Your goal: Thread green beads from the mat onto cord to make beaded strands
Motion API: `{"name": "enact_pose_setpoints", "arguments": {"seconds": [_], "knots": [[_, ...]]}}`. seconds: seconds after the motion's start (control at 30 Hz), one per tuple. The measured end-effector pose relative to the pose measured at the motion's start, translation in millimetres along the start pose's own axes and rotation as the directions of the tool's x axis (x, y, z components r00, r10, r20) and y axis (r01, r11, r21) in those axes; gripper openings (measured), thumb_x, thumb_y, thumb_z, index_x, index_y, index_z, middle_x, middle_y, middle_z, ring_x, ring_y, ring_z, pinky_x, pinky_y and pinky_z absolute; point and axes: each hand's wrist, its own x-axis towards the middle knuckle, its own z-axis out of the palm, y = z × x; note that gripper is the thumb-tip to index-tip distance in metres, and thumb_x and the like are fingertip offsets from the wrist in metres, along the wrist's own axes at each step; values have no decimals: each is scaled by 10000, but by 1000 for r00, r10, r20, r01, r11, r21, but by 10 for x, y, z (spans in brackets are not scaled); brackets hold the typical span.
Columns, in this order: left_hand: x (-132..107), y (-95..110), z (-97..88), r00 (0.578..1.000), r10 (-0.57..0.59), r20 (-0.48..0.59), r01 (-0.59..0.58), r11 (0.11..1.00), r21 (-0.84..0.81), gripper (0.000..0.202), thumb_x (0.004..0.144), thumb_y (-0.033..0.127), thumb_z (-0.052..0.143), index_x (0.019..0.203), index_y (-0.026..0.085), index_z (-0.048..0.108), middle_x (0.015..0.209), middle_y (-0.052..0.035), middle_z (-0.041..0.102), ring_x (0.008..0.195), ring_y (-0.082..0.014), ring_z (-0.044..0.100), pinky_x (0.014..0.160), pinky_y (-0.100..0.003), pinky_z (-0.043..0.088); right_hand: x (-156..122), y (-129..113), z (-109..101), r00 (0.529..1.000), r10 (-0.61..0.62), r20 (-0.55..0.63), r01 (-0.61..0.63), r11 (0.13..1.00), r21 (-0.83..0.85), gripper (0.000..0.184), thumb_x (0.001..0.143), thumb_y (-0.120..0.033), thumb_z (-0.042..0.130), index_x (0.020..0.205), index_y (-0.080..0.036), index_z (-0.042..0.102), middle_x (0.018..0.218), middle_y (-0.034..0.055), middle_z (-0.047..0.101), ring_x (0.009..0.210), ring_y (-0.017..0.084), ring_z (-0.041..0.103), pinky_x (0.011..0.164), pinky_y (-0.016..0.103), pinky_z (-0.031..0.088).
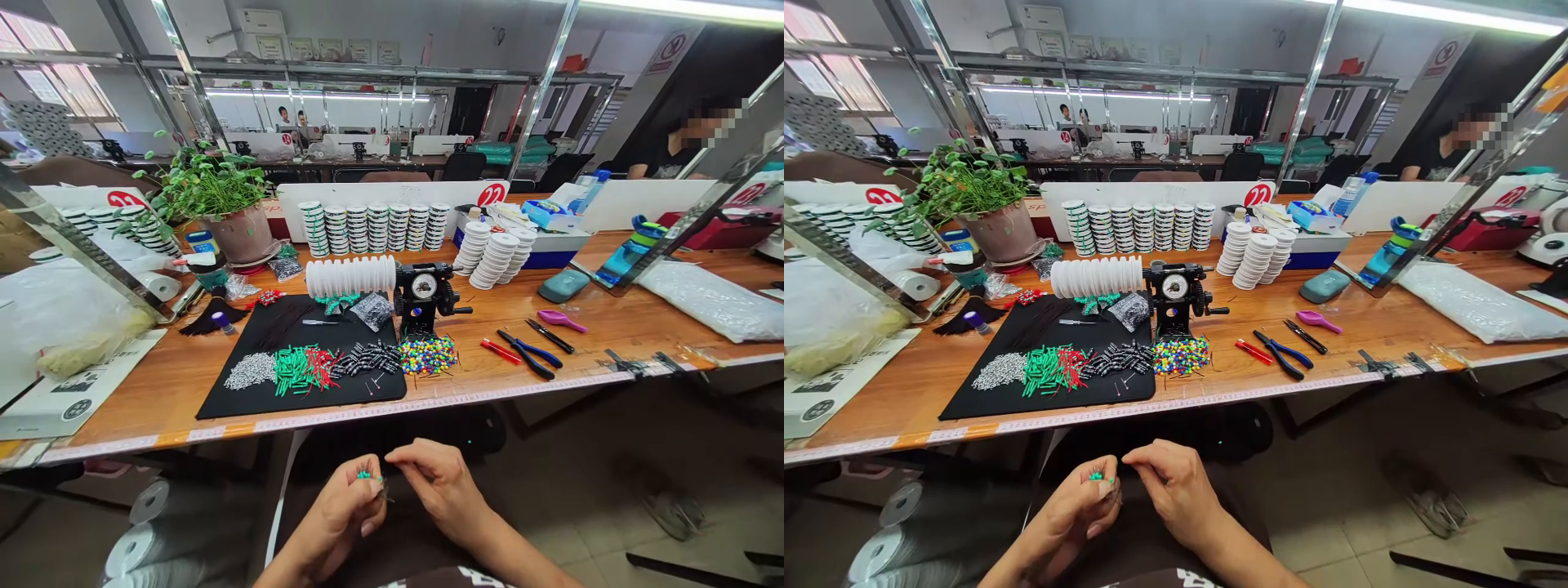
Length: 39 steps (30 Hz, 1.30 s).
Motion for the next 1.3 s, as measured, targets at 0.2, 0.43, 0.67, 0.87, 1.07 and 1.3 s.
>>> {"name": "enact_pose_setpoints", "arguments": {"seconds": [0.2, 0.43, 0.67, 0.87, 1.07, 1.3], "knots": [[2, 22, 25, 1000, -15, 17, 15, 999, -32, 333, 724, 357, 723, 657, 198, 438, 527, 98, 304, 469, -62, 216, 470, -224, 149, -11, -38, 18, 996, 85, 8, -85, 987, 137, 214, 922, -165, 587, 896, -214, 793, 729, 21, 704, 614, 152, 601, 583, 241, 425], [11, -14, 19, 999, -52, -5, 51, 997, -54, 314, 684, 336, 740, 660, 200, 458, 535, 103, 291, 478, -65, 173, 448, -208, 178, -3, -58, 45, 970, 189, 150, -235, 880, 412, 160, 897, -298, 682, 886, -209, 814, 759, 31, 721, 651, 156, 597, 604, 239, 424], [38, -76, -4, 991, -114, 77, 110, 992, 55, 324, 718, 437, 717, 749, 194, 504, 535, 107, 305, 460, -71, 199, 458, -220, 262, 10, -86, 125, 855, 386, 347, -514, 535, 671, 395, 726, -528, 845, 764, -154, 722, 643, -18, 573, 581, 107, 445, 565, 216, 349], [14, -45, -20, 986, 163, -41, -117, 842, 527, 415, 776, 531, 706, 938, 185, 546, 630, 64, 436, 569, -118, 373, 546, -235, 307, 11, -119, 163, 903, 427, 55, -378, 727, 573, 441, 821, -586, 743, 787, -151, 681, 736, 23, 605, 668, 146, 489, 608, 239, 394], [-23, -33, -37, 908, 394, -140, -112, 553, 826, 230, 880, 364, 579, 729, 190, 583, 633, 10, 545, 580, -145, 466, 564, -249, 355, -45, -76, 208, 929, 365, -54, -315, 861, 399, 332, 941, -471, 601, 896, -151, 677, 654, -24, 495, 556, 115, 354, 504, 237, 277], [46, -23, -144, 898, 379, -225, -99, 671, 734, 278, 791, 414, 675, 654, 173, 677, 544, 53, 393, 529, -118, 282, 500, -239, 248, -31, -90, 194, 999, 38, 6, -37, 997, -60, 256, 885, -183, 518, 1108, -165, 642, 688, -30, 513, 572, 133, 470, 562, 252, 340]]}}
